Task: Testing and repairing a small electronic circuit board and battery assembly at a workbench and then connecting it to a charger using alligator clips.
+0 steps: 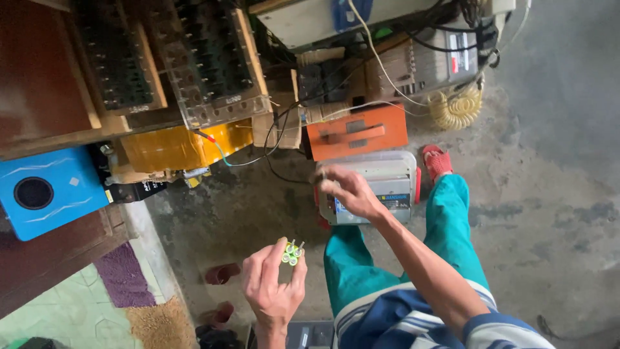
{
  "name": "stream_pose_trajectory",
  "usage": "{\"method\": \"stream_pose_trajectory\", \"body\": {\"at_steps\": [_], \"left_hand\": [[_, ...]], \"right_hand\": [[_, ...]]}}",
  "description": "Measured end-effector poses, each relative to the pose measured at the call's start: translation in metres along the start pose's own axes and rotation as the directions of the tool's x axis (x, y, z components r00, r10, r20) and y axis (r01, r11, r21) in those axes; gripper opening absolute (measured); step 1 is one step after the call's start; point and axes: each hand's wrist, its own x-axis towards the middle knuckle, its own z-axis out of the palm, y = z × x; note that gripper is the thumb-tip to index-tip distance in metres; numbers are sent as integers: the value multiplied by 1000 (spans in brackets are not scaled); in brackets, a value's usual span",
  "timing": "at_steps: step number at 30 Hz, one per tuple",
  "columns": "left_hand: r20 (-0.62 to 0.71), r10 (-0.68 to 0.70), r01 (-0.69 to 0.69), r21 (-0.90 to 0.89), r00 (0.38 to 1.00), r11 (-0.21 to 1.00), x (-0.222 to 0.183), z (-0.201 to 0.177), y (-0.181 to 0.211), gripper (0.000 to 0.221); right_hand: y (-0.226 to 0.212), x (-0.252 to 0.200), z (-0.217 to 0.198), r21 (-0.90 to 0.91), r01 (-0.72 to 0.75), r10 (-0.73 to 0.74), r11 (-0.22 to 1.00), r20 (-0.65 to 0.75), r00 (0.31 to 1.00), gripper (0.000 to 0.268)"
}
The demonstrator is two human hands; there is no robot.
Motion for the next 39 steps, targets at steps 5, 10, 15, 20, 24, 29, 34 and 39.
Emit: {"method": "stream_pose_trajectory", "body": {"at_steps": [5,10,15,20,24,29,34,39], "left_hand": [[69,38,-34,-49,997,998,4,-5,11,31],[111,88,-80,-78,990,994,7,-7,21,32],[292,-111,224,-391,950,893,14,-13,37,29],[505,-277,536,-488,817,689,2,-11,39,36],[604,-353,693,-679,715,242,-15,-1,34,49],[517,-403,653,-642,755,402,-13,-6,41,54],[223,1,76,-338,975,938,1,-11,50,36],[253,40,56,-359,967,932,0,-12,50,34]], "right_hand": [[-22,-40,-3,-59,128,-123,990,69,990,46],[-23,-57,-1,-31,270,-263,962,148,953,38],[-38,-57,0,0,391,-386,920,166,908,33],[-48,-54,4,-24,499,-487,866,179,855,30],[-56,-54,7,0,557,-548,830,184,816,31],[-60,-55,6,0,587,-574,809,210,791,33],[-49,-59,6,-6,599,-586,801,203,785,29],[-45,-66,7,-23,614,-598,789,204,775,27]]}}
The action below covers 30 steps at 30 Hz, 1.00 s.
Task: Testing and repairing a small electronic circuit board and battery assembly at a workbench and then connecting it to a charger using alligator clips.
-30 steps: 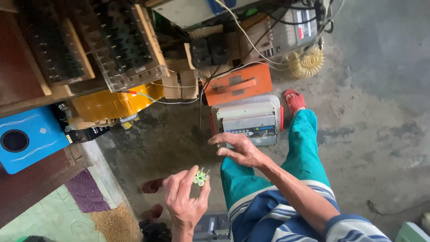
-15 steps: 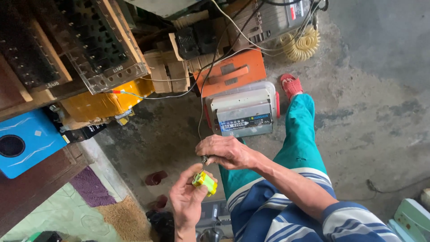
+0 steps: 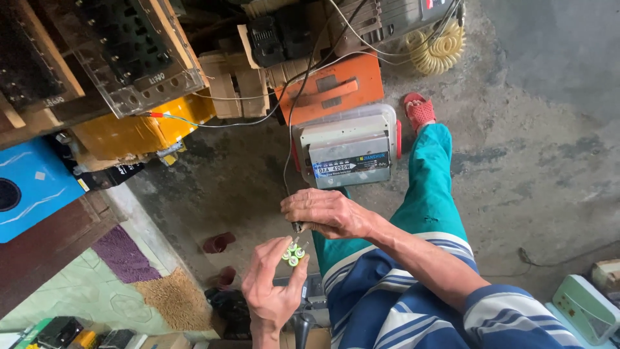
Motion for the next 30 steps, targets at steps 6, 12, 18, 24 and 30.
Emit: {"method": "stream_pose_trajectory", "body": {"at_steps": [6,12,18,24,30], "left_hand": [[18,-18,18,-25,1000,1000,0,-1,4,33],[18,11,-11,-19,1000,1000,-1,0,4,30],[12,62,-63,33,998,997,-4,1,1,28],[-33,93,-90,82,995,993,-8,3,-1,30],[-104,52,-36,146,993,989,-7,4,3,32]], "right_hand": [[-3,-1,-2,-3,9,-9,1000,-7,1000,27],[1,-9,-2,-1,-15,15,1000,-2,1000,28],[3,-16,-1,-23,-31,30,999,-20,999,28],[3,-20,-2,-18,-46,45,999,-30,999,28],[-6,-14,-6,-11,-41,41,999,-3,999,28]]}}
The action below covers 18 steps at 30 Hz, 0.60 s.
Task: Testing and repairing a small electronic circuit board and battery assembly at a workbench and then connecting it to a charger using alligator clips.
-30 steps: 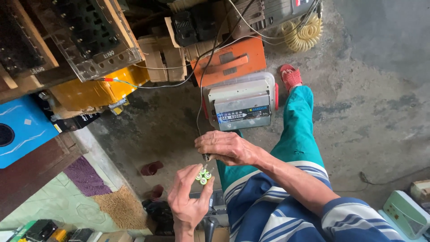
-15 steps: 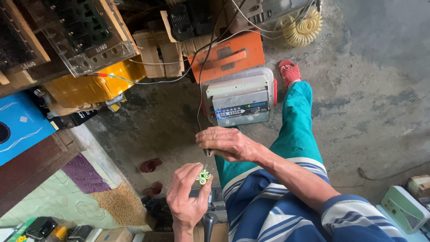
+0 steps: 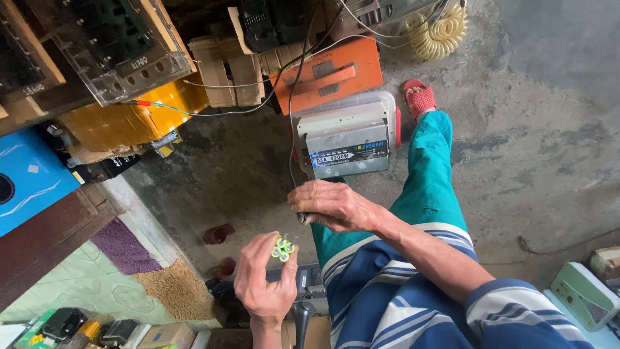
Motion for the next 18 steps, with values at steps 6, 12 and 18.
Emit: {"method": "stream_pose_trajectory", "body": {"at_steps": [6,12,18], "left_hand": [[-109,-46,44,-22,993,999,-3,9,-8,27],[-164,-35,37,10,986,999,-4,12,-14,22],[-164,-35,40,25,986,999,-6,10,-19,20]], "right_hand": [[-7,-1,3,86,-141,129,986,133,983,37],[-10,-2,13,237,-306,258,922,213,942,43],[-12,-4,22,256,-347,317,902,155,936,43]]}}
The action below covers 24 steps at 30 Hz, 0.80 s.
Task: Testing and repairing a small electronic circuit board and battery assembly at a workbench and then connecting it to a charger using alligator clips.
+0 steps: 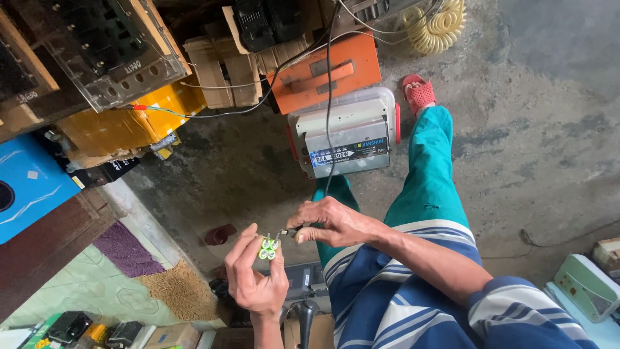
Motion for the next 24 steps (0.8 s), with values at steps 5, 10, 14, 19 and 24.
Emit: {"method": "stream_pose_trajectory", "body": {"at_steps": [5,10,14,19,24], "left_hand": [[-8,-11,11,-12,1000,1000,1,2,-2,20],[-17,-23,22,-31,1000,999,0,4,-4,18],[-9,-14,14,-28,1000,1000,-1,5,-6,19],[2,-30,30,-35,1000,999,-1,6,-7,20],[-25,-35,35,-30,999,999,-1,9,-10,21]], "right_hand": [[2,1,3,-2,-15,14,1000,-44,999,41],[1,1,3,-6,-32,32,999,-47,998,42],[2,2,5,-4,-31,31,1000,-57,998,42],[2,3,5,2,-35,35,999,-54,998,42],[6,2,5,-2,-31,31,1000,-91,995,41]]}}
